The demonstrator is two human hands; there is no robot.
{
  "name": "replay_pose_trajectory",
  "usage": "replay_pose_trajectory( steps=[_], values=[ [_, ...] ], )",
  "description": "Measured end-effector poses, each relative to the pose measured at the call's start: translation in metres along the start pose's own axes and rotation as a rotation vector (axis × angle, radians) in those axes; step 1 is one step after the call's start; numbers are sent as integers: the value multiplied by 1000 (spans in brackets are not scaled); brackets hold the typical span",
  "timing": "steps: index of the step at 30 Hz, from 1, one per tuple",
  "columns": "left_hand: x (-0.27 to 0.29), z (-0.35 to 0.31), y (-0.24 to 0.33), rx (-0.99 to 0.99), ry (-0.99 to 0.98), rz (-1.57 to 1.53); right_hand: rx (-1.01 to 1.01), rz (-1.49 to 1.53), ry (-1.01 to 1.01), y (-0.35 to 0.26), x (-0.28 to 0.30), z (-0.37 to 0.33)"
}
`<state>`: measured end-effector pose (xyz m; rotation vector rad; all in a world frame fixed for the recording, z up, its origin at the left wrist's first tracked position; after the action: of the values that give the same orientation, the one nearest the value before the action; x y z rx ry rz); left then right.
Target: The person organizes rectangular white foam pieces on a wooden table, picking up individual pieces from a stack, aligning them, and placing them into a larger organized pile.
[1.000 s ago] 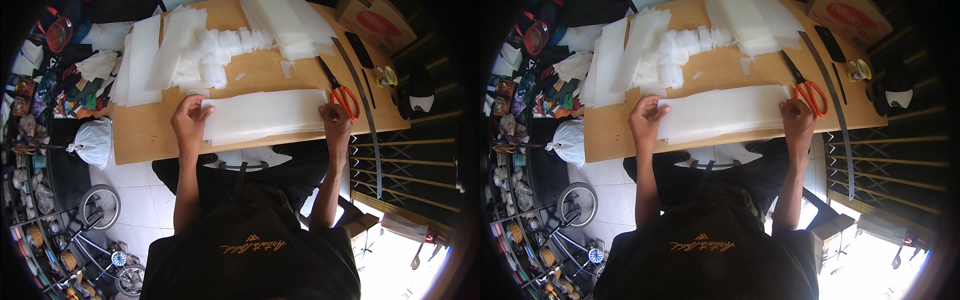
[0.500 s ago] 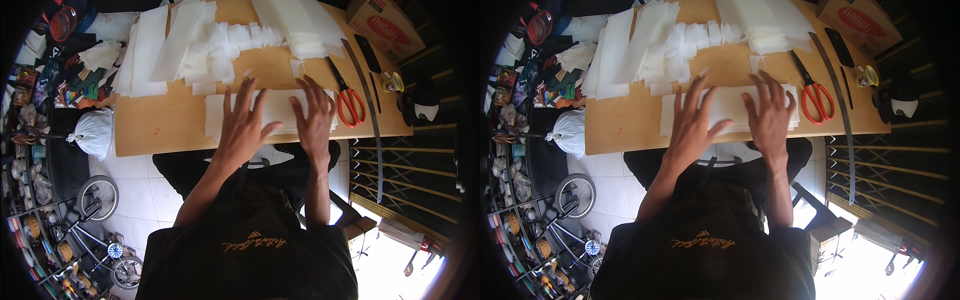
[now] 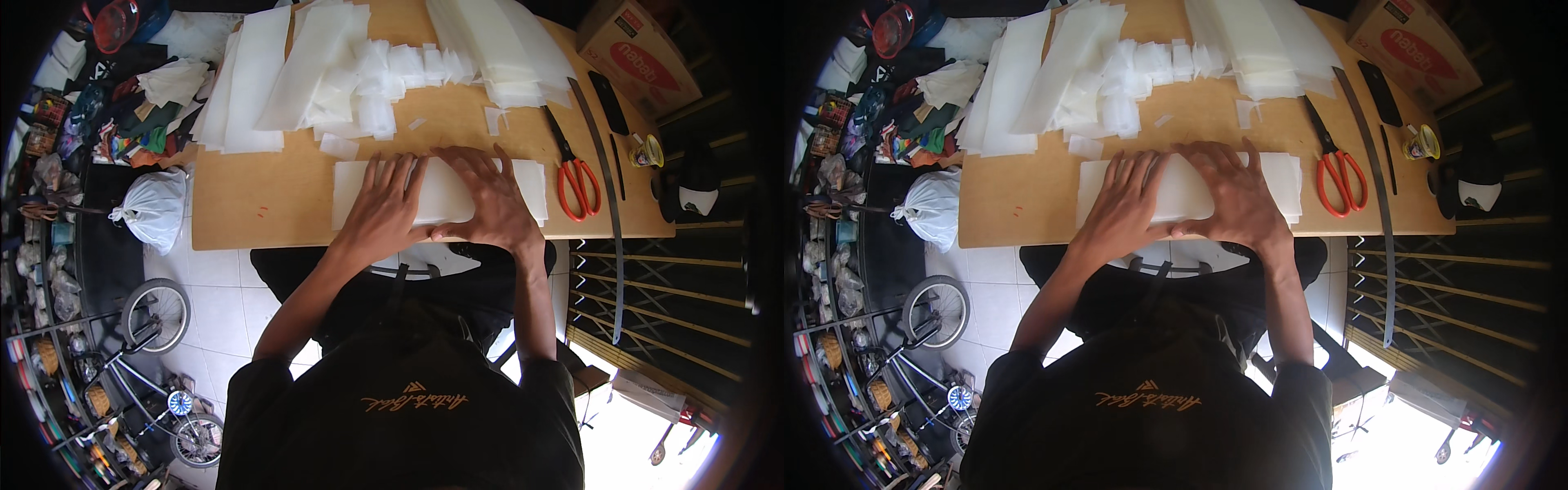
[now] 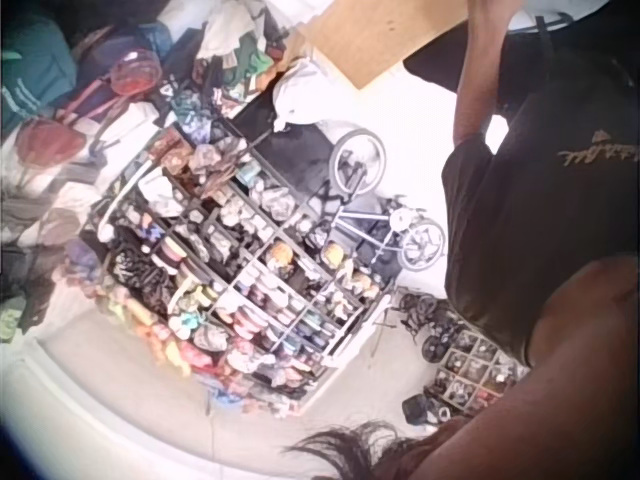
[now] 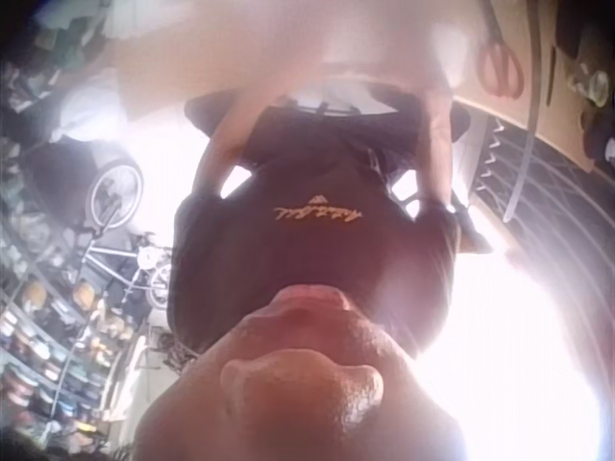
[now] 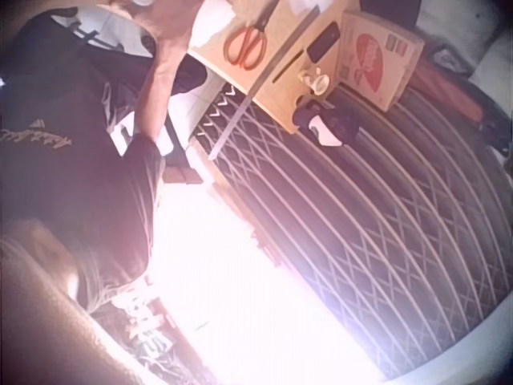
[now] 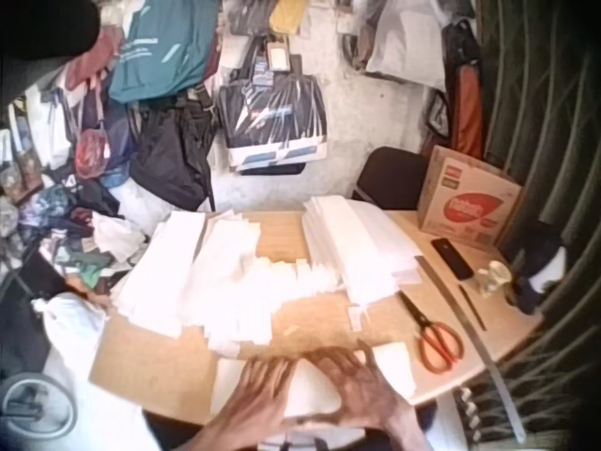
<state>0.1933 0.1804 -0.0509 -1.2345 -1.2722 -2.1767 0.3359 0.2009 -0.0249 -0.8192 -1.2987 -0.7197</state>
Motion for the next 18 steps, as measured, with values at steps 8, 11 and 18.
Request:
replay_pose_trajectory(
  steps=[8,11,18],
  values=[
    [13,-25,-14,5,-29,80,50,-207,83,-16,-14,-2],
    [10,-30,-15,-6,-36,64,53,-241,69,-19,-15,-3],
    [65,-11,-13,-60,190,-214,54,-277,57,-16,-13,-4]
  ],
)
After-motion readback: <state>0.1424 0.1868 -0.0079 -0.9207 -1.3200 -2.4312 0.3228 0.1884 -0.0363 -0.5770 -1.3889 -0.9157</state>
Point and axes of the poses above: each hand's wrist, its own z-axis towards the middle knuckle, its own x-axis out of the back of the hand, y = z × x, the point moved 7 cm from there along z, towards the middle knuckle, and after that the axes turned 15 degrees about -z, right-handed, at the moved point
